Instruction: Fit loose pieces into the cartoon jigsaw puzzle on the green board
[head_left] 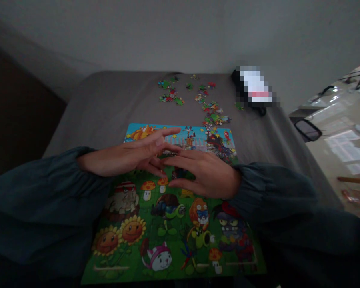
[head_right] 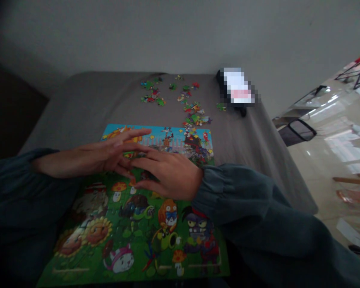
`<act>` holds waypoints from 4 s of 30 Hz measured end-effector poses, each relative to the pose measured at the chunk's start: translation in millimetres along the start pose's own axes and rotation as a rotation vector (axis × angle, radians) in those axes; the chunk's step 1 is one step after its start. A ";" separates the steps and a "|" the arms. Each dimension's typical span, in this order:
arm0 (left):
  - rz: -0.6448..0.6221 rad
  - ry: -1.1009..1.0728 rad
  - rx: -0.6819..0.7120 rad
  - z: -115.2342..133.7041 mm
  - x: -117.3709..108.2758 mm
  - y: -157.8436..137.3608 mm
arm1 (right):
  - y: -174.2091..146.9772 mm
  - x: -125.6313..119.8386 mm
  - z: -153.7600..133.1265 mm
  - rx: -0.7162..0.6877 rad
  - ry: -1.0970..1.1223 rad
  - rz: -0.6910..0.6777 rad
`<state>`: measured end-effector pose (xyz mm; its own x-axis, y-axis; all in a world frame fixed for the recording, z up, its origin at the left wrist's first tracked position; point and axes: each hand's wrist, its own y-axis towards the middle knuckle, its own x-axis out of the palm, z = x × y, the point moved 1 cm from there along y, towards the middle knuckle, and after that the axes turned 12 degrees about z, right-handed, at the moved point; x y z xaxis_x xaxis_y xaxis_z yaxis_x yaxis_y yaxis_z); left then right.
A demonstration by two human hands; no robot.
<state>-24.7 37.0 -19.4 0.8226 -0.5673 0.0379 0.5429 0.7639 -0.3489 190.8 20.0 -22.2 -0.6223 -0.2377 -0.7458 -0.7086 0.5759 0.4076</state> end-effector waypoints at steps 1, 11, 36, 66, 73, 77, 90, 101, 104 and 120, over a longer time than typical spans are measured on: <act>-0.015 -0.043 -0.007 -1.2 0.1 0.6 | -0.3 1.4 0.5 0.018 0.038 -0.025; -0.138 -0.049 -0.029 2.5 0.1 -1.2 | 8.1 -16.9 -2.5 0.057 0.374 -0.002; 0.013 0.309 0.049 8.5 1.8 3.7 | 1.7 -16.6 -14.4 -0.339 0.013 -0.485; -0.041 0.448 0.175 6.4 -1.0 7.2 | 6.0 -19.3 -17.3 -0.249 0.332 -0.544; -0.033 0.404 0.149 6.4 -1.4 4.5 | 7.8 -41.0 -3.7 -0.163 0.437 -0.320; 0.069 0.428 0.180 9.2 -4.1 4.1 | 10.0 -72.4 43.3 0.077 0.226 0.254; 0.376 0.353 0.302 11.3 -7.5 6.0 | 10.3 -55.8 161.5 0.504 -0.495 0.509; 0.402 0.357 0.267 4.8 -8.1 9.6 | 16.4 -50.6 173.2 0.542 -0.440 0.492; 0.396 0.362 0.269 5.2 -8.5 9.4 | 15.8 -50.9 173.1 0.532 -0.439 0.484; 0.398 0.432 0.299 9.1 -3.1 8.4 | -10.5 -88.3 138.5 0.380 -0.300 0.196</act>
<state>-21.2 47.9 -13.9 0.8621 -0.2487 -0.4416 0.2860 0.9580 0.0189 299.3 143.3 -33.7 -0.5692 0.1051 -0.8154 -0.3828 0.8438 0.3760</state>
